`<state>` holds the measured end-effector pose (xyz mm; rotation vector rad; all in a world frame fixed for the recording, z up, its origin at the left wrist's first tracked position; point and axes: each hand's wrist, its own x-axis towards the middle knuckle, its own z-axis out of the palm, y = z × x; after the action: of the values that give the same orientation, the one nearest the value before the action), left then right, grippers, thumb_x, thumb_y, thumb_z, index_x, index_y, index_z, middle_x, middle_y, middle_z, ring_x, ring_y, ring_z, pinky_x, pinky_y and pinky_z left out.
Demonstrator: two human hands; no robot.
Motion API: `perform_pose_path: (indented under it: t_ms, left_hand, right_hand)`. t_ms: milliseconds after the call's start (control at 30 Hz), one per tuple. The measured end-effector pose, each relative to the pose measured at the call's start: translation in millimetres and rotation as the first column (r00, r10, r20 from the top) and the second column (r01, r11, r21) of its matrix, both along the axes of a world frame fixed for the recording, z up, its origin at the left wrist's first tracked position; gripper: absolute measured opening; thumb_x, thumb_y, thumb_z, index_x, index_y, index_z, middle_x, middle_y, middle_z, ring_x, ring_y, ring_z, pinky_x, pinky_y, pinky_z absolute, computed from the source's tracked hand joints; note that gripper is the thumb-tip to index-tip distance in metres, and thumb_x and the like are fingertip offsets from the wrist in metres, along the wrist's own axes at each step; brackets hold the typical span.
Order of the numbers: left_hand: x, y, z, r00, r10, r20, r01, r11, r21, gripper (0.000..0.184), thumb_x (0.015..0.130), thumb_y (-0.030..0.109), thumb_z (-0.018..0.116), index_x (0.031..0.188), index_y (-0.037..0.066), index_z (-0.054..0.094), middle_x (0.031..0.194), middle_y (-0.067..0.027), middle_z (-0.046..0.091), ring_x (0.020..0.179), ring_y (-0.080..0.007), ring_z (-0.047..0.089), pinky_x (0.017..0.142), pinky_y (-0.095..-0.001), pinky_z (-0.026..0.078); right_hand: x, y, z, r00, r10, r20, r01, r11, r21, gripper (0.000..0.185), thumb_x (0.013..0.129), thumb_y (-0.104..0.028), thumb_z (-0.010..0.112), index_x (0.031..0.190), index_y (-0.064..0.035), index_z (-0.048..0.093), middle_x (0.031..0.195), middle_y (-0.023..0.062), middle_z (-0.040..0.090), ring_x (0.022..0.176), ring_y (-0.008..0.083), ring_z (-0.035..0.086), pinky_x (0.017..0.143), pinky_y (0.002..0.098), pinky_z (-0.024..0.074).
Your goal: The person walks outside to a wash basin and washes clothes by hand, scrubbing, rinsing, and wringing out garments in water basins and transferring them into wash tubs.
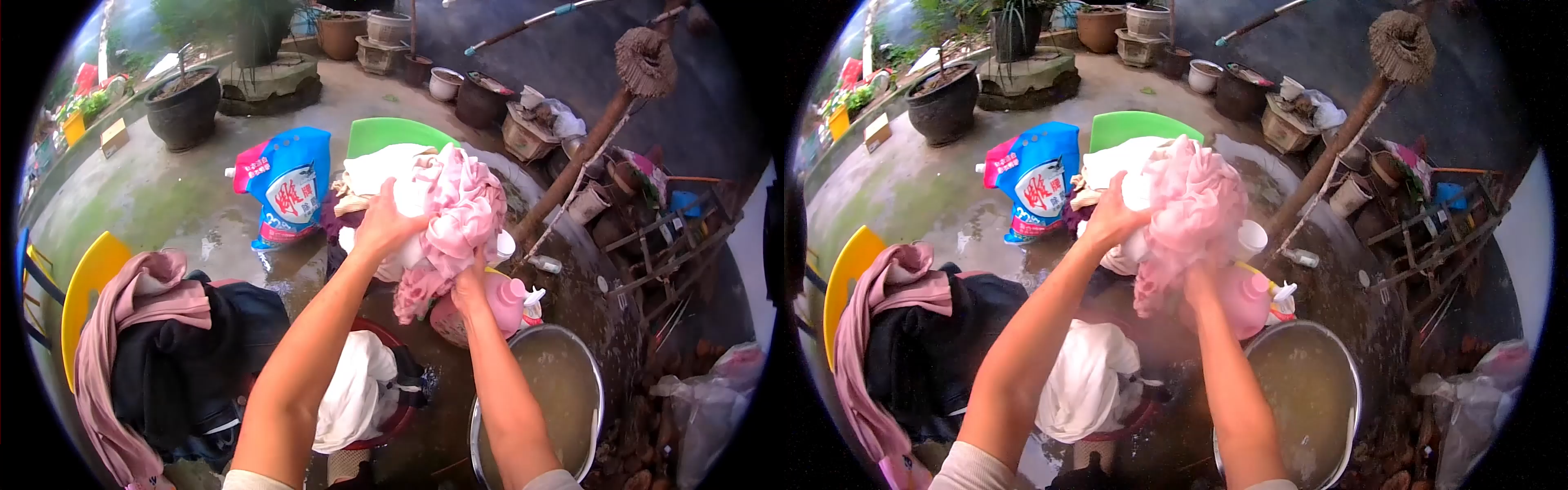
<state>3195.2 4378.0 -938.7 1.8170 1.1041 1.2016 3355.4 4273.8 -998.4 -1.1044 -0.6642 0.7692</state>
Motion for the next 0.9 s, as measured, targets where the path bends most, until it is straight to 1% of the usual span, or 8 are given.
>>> perform_pose_path:
  t_ms: [67, 200, 333, 500, 567, 633, 767, 900]
  left_hand:
    - [9, -3, 2, 0.992, -0.073, 0.105, 0.094, 0.974, -0.207, 0.075, 0.066, 0.027, 0.077, 0.125, -0.004, 0.045, 0.108, -0.0190, 0.059, 0.101, -0.0265, 0.059, 0.087, -0.0343, 0.047]
    - [15, -55, 26, 0.824, -0.079, 0.561, 0.286, 0.912, -0.293, 0.052, 0.064, 0.013, 0.072, 0.107, -0.001, 0.046, 0.095, -0.0154, 0.060, 0.084, -0.0226, 0.061, 0.074, -0.0329, 0.050]
    - [13, -102, 70, 0.662, -0.188, 0.725, 0.432, 0.887, -0.164, 0.053, 0.063, 0.010, 0.071, 0.109, 0.000, 0.046, 0.095, -0.0120, 0.060, 0.079, -0.0185, 0.060, 0.070, -0.0314, 0.051]
    - [25, -196, 134, 0.627, -0.280, 0.727, 0.445, 0.895, -0.040, 0.056, 0.064, 0.010, 0.070, 0.112, 0.002, 0.044, 0.097, -0.0111, 0.058, 0.088, -0.0185, 0.058, 0.075, -0.0311, 0.049]
    - [29, -245, 159, 0.726, -0.337, 0.599, 0.380, 0.923, 0.059, 0.059, 0.064, 0.010, 0.070, 0.115, 0.003, 0.042, 0.099, -0.0117, 0.057, 0.093, -0.0187, 0.056, 0.081, -0.0319, 0.047]
    - [43, -290, 166, 0.596, -0.448, 0.666, 0.515, 0.850, 0.112, 0.062, 0.065, 0.011, 0.071, 0.117, 0.004, 0.038, 0.104, -0.0132, 0.053, 0.098, -0.0189, 0.052, 0.087, -0.0321, 0.044]
    - [89, -353, 149, 0.571, -0.532, 0.625, 0.666, 0.746, 0.026, 0.062, 0.066, 0.013, 0.074, 0.114, 0.001, 0.038, 0.100, -0.0136, 0.055, 0.094, -0.0205, 0.055, 0.084, -0.0345, 0.046]
    - [149, -384, 101, 0.490, -0.435, 0.756, 0.858, 0.395, -0.329, 0.057, 0.069, 0.015, 0.074, 0.111, -0.001, 0.039, 0.098, -0.0138, 0.058, 0.086, -0.0196, 0.059, 0.071, -0.0345, 0.052]
  right_hand:
    - [15, -2, -5, 0.993, 0.106, -0.052, -0.105, 0.994, 0.011, 0.052, 0.087, -0.015, 0.060, 0.133, -0.0060, 0.039, 0.122, 0.0062, 0.052, 0.107, 0.0183, 0.055, 0.089, 0.0304, 0.0480]
    - [30, -22, -2, 0.976, 0.214, -0.051, -0.208, 0.973, 0.102, 0.047, 0.089, -0.024, 0.059, 0.130, -0.0066, 0.042, 0.114, 0.0046, 0.056, 0.100, 0.0163, 0.059, 0.085, 0.0289, 0.0497]
    - [38, -67, 39, 0.955, 0.296, 0.015, -0.293, 0.935, 0.199, 0.046, 0.091, -0.026, 0.057, 0.129, -0.0051, 0.043, 0.111, 0.0048, 0.057, 0.098, 0.0160, 0.059, 0.083, 0.0289, 0.0496]
    - [62, -167, 115, 0.985, 0.154, 0.073, -0.162, 0.979, 0.123, 0.044, 0.090, -0.023, 0.058, 0.127, -0.0025, 0.046, 0.109, 0.0055, 0.058, 0.096, 0.0156, 0.058, 0.082, 0.0286, 0.0492]
    - [74, -220, 143, 0.992, 0.074, 0.103, -0.083, 0.993, 0.088, 0.044, 0.089, -0.022, 0.059, 0.126, -0.0014, 0.047, 0.109, 0.0057, 0.059, 0.095, 0.0154, 0.058, 0.081, 0.0285, 0.0490]
    - [84, -281, 164, 0.990, -0.018, 0.139, 0.012, 0.999, 0.047, 0.044, 0.088, -0.021, 0.059, 0.125, -0.0004, 0.049, 0.108, 0.0060, 0.059, 0.094, 0.0152, 0.058, 0.081, 0.0284, 0.0489]
    - [98, -393, 187, 0.949, -0.230, 0.215, 0.250, 0.966, -0.067, 0.043, 0.087, -0.020, 0.060, 0.123, 0.0017, 0.051, 0.106, 0.0065, 0.060, 0.092, 0.0149, 0.058, 0.080, 0.0282, 0.0486]
    - [123, -453, 155, 0.891, -0.376, 0.255, 0.426, 0.886, -0.180, 0.042, 0.086, -0.018, 0.061, 0.121, 0.0038, 0.054, 0.104, 0.0070, 0.060, 0.090, 0.0146, 0.057, 0.078, 0.0280, 0.0482]
